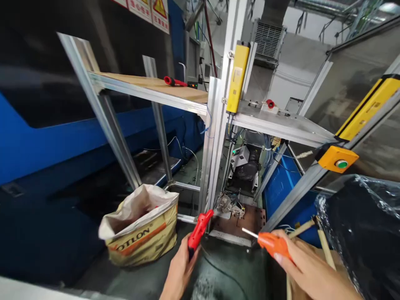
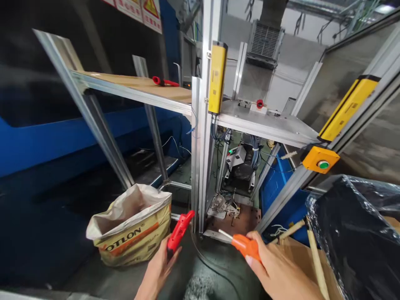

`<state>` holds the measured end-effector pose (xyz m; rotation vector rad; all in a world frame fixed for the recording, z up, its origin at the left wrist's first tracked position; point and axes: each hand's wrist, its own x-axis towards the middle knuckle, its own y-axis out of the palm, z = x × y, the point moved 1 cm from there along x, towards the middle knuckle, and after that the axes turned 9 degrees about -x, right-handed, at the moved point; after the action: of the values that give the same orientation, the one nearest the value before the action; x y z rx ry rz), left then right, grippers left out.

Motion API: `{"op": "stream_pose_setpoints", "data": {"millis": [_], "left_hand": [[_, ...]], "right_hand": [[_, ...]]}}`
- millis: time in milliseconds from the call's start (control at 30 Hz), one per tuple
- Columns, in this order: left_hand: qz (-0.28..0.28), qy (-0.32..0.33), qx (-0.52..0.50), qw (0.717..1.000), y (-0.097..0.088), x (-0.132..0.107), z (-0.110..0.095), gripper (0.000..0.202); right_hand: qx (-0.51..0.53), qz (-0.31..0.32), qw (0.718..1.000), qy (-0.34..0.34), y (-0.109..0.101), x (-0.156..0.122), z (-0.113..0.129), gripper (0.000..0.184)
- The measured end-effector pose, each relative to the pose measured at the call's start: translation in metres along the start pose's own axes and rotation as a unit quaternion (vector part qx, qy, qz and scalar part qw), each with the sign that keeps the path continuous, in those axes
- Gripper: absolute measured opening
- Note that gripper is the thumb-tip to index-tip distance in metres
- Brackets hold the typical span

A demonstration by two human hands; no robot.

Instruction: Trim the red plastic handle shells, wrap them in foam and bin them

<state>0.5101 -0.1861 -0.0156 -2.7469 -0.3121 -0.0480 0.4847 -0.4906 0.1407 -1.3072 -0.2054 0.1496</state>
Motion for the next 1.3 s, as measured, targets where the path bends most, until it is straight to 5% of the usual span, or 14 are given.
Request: {"op": "stream_pose_setpoints", "data": {"millis": [100,300,533,667,733,800,900,1067,1167,1300], "left_hand": [[0.013,0.018,0.013,1.0,-0.006,0.003,0.008,0.032],[0.056,0.061,0.005,0.997,-0.012,0.01,0.02,0.035],[0.061,0.037,-0.053,0.996,-0.008,-0.003,0.0,0.042],[0.065,0.003,-0.148,0.987,-0.005,-0.016,-0.005,0.045],[0.061,-0.038,-0.212,0.975,-0.004,-0.022,-0.004,0.049],[0.051,-0.091,-0.286,0.953,-0.003,-0.027,-0.002,0.058],[0.046,-0.17,-0.405,0.897,0.001,-0.034,-0.005,0.068],[0.028,-0.288,-0.576,0.764,0.005,-0.033,-0.02,0.027],[0.014,-0.306,-0.658,0.688,0.0,-0.025,-0.027,0.032],[0.006,-0.307,-0.704,0.641,-0.009,-0.024,-0.03,0.046]], "right_hand": [[0.0,0.142,0.989,-0.05,-0.027,0.004,-0.008,0.041],[-0.034,0.196,0.978,-0.066,-0.065,0.006,0.018,0.041],[-0.096,0.247,0.96,-0.088,-0.054,0.017,0.039,0.038],[-0.111,0.211,0.969,-0.057,-0.047,0.026,0.042,0.038],[-0.091,0.242,0.963,-0.081,-0.044,0.029,0.044,0.041],[-0.064,0.284,0.95,-0.11,-0.042,0.03,0.046,0.043],[-0.054,0.252,0.963,-0.074,-0.039,0.03,0.052,0.043],[-0.06,0.353,0.925,-0.124,-0.018,0.017,0.064,0.04],[-0.056,0.261,0.96,-0.089,-0.011,0.015,0.064,0.038],[-0.046,0.333,0.932,-0.132,-0.005,0.018,0.064,0.042]]}}
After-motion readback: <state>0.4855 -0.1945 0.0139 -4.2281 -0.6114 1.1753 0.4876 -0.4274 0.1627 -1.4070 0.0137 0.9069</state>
